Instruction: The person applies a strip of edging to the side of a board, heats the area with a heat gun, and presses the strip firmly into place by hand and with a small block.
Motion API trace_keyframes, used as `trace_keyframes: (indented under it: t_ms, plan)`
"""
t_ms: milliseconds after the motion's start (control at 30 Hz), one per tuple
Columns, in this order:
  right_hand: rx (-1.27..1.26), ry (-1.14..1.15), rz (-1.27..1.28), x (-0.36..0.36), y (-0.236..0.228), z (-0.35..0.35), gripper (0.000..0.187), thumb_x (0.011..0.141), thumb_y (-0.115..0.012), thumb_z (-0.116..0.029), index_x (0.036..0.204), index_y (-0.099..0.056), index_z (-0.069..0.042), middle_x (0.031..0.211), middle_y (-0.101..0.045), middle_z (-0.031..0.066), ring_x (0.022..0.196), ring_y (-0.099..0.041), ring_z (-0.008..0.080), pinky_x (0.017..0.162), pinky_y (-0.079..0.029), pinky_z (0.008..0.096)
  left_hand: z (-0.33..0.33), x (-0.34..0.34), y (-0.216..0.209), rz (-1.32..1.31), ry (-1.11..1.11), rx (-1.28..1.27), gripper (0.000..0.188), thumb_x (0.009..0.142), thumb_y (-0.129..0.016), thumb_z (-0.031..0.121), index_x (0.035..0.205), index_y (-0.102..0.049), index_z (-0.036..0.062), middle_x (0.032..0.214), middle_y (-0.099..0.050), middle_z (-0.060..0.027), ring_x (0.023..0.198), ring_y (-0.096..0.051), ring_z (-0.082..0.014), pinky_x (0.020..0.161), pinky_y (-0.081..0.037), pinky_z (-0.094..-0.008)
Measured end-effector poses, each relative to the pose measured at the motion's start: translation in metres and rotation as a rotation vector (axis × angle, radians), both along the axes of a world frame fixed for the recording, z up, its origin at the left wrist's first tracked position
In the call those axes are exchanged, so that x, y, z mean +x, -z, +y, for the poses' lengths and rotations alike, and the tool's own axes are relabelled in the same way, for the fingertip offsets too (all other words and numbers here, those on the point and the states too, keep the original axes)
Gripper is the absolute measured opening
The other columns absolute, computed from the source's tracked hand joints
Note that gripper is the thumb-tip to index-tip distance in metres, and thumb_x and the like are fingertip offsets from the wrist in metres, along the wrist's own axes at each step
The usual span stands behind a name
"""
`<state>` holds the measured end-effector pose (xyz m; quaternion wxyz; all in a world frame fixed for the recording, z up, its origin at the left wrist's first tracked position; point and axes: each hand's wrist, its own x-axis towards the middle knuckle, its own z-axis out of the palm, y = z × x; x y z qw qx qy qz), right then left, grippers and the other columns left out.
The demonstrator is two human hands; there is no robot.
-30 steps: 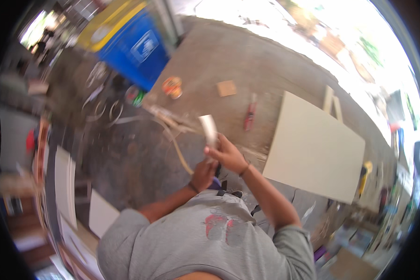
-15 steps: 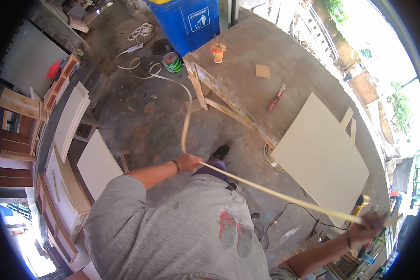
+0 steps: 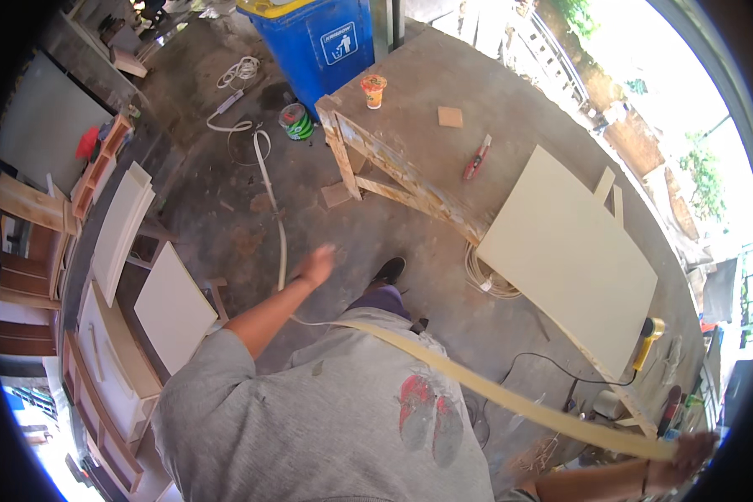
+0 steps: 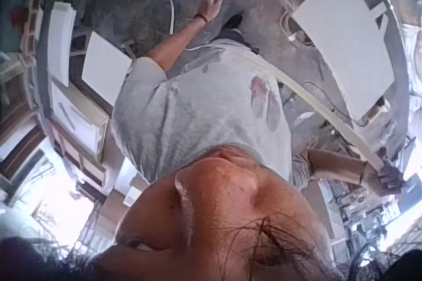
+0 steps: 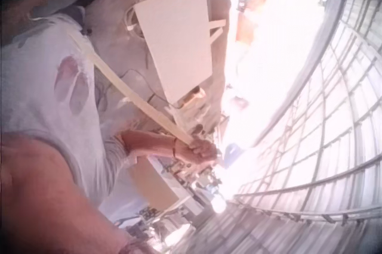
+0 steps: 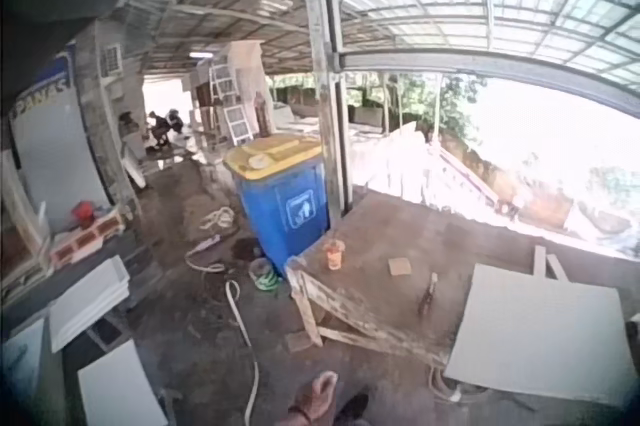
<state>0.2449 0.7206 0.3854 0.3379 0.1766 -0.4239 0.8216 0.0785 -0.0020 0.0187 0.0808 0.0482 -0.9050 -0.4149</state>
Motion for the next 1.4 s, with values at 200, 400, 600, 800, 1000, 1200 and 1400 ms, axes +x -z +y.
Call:
trace_keyframes:
  t_ms: [200, 400, 600, 800, 1000, 1200, 1400]
  plan:
    - [-0.056, -0.347, -0.006, -0.109, 0.038, -0.224, 0.020, 0.101, -0.029, -0.013, 0.099, -0.043, 0.001, 0.066, -0.030, -0.0009, 0.049, -0.026, 0.0076, 0.039, -0.026, 0.0225, 0.242, 0.028, -0.187, 0.305, 1.092, 0.731, 0.054, 0.083, -0.067, 0.039, 0.114, -0.049, -0.0012, 0.093, -0.064, -0.0139, 0.086, -0.063, -0.0231, 0.077, -0.049, -0.0333]
    - [-0.005, -0.002, -0.081, -0.053, 0.047, -0.115, 0.020, 0.098, -0.036, -0.013, 0.091, -0.049, 0.001, 0.065, -0.031, -0.0010, 0.050, -0.027, 0.0076, 0.042, -0.023, 0.0216, 0.276, 0.037, -0.159, 0.198, 1.085, 0.067, 0.022, 0.081, -0.054, 0.012, 0.101, -0.052, 0.0046, 0.068, -0.060, -0.0134, 0.061, -0.061, -0.0342, 0.054, -0.048, -0.0426]
    - [-0.254, 0.239, -0.295, 0.037, 0.097, 0.079, 0.020, 0.088, -0.043, -0.006, 0.069, -0.037, -0.007, 0.063, -0.026, -0.0004, 0.052, -0.026, 0.0102, 0.045, -0.023, 0.0244, 0.161, -0.006, -0.084, 0.326, 0.930, -0.174, 0.019, 0.079, -0.053, 0.008, 0.098, -0.056, 0.0088, 0.078, -0.065, -0.0102, 0.069, -0.065, -0.0306, 0.058, -0.052, -0.0404]
    - [-0.415, 0.650, -0.414, 0.239, 0.078, 0.234, 0.018, 0.085, -0.046, -0.008, 0.070, -0.037, -0.010, 0.063, -0.026, -0.0022, 0.052, -0.026, 0.0109, 0.046, -0.024, 0.0266, 0.018, -0.048, 0.018, 0.209, 0.746, -0.595, 0.015, 0.083, -0.052, 0.011, 0.098, -0.056, 0.0105, 0.091, -0.064, -0.0114, 0.088, -0.062, -0.0298, 0.075, -0.048, -0.0410]
    - [-0.260, 0.804, -0.434, 0.273, 0.058, 0.138, 0.016, 0.090, -0.046, -0.018, 0.075, -0.043, -0.013, 0.063, -0.029, -0.0049, 0.051, -0.025, 0.0082, 0.044, -0.022, 0.0248, -0.131, -0.053, 0.037, -0.713, 0.323, -1.374, 0.032, 0.091, -0.047, 0.022, 0.118, -0.056, 0.0069, 0.118, -0.058, -0.0191, 0.110, -0.055, -0.0353, 0.094, -0.040, -0.0480]
    - [-0.138, 0.336, -0.313, 0.076, 0.053, -0.131, 0.019, 0.094, -0.046, -0.028, 0.079, -0.049, -0.015, 0.063, -0.032, -0.0076, 0.049, -0.024, 0.0054, 0.041, -0.020, 0.0230, 0.109, -0.082, -0.076, -0.078, 0.651, -0.123, 0.049, 0.095, -0.045, 0.042, 0.120, -0.054, 0.0005, 0.107, -0.064, -0.0196, 0.103, -0.061, -0.0312, 0.089, -0.046, -0.0398]
    - [-0.593, -0.215, -0.147, -0.074, 0.115, -0.249, 0.031, 0.097, -0.043, -0.039, 0.078, -0.047, -0.015, 0.060, -0.028, -0.0054, 0.048, -0.025, 0.0069, 0.041, -0.021, 0.0226, 0.318, 0.041, -0.188, -0.015, 1.244, 0.578, 0.034, 0.089, -0.059, 0.028, 0.111, -0.055, 0.0022, 0.095, -0.063, -0.0182, 0.091, -0.063, -0.0270, 0.080, -0.047, -0.0366]
